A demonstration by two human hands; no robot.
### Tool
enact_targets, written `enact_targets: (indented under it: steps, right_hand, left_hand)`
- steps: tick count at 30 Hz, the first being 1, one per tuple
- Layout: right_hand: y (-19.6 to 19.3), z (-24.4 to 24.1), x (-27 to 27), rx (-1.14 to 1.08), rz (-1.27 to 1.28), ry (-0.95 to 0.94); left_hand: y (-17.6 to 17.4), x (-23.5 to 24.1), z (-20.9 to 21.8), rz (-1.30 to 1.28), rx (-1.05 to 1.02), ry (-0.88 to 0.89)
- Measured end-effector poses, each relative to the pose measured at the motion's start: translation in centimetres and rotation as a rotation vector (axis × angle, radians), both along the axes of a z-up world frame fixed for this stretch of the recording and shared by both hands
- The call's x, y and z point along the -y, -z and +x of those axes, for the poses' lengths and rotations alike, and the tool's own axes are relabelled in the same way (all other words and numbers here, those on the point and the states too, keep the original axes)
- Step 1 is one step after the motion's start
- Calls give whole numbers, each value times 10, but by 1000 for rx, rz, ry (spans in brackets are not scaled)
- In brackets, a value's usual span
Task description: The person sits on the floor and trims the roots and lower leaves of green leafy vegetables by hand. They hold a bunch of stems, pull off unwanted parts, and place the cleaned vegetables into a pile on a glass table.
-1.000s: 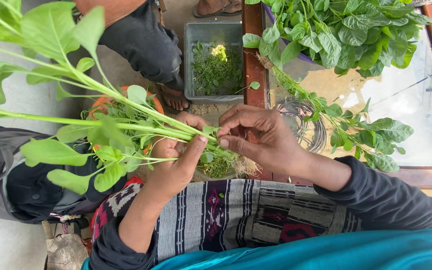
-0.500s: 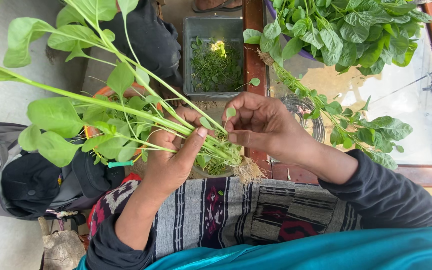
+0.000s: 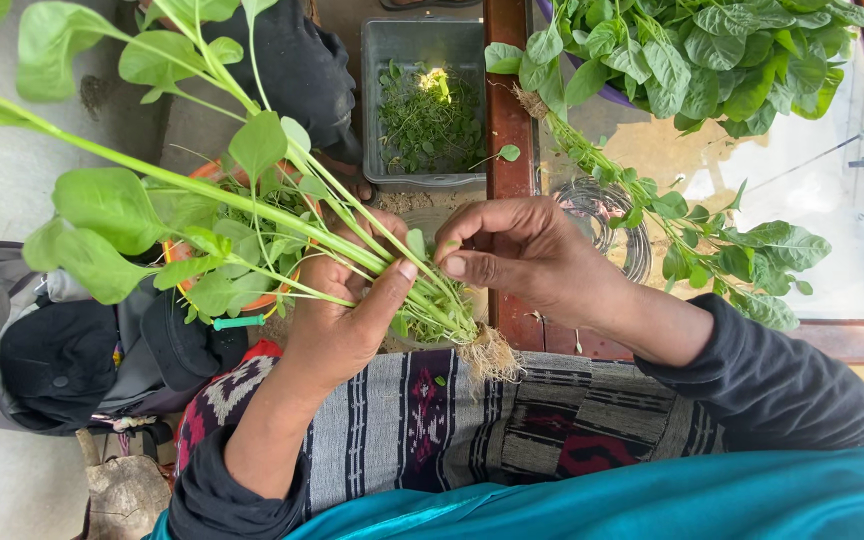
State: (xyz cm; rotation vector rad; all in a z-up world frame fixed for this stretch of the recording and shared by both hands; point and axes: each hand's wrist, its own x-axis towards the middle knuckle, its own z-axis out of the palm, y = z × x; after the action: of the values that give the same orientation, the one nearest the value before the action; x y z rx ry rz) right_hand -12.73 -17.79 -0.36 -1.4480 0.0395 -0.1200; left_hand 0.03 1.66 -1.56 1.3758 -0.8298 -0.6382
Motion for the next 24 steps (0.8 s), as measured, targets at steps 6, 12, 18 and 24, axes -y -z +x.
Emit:
enact_targets:
  steps: [6,12,18,24]
  right_hand:
    - [1,1,10,55,177,50]
    - [-11,0,10,211,-258,178]
    - [-30,-2,13,419,-1175,190]
    - [-33,-2,4,631,-1416,49]
  left_hand:
    - [-5,-4,7,-90,-112,-2]
    - [-8,-4,16,-188,-217,-61]
    - [-8,-6,18,-176,-202,-76]
    - [-8,-4,19,-170,-220,-100]
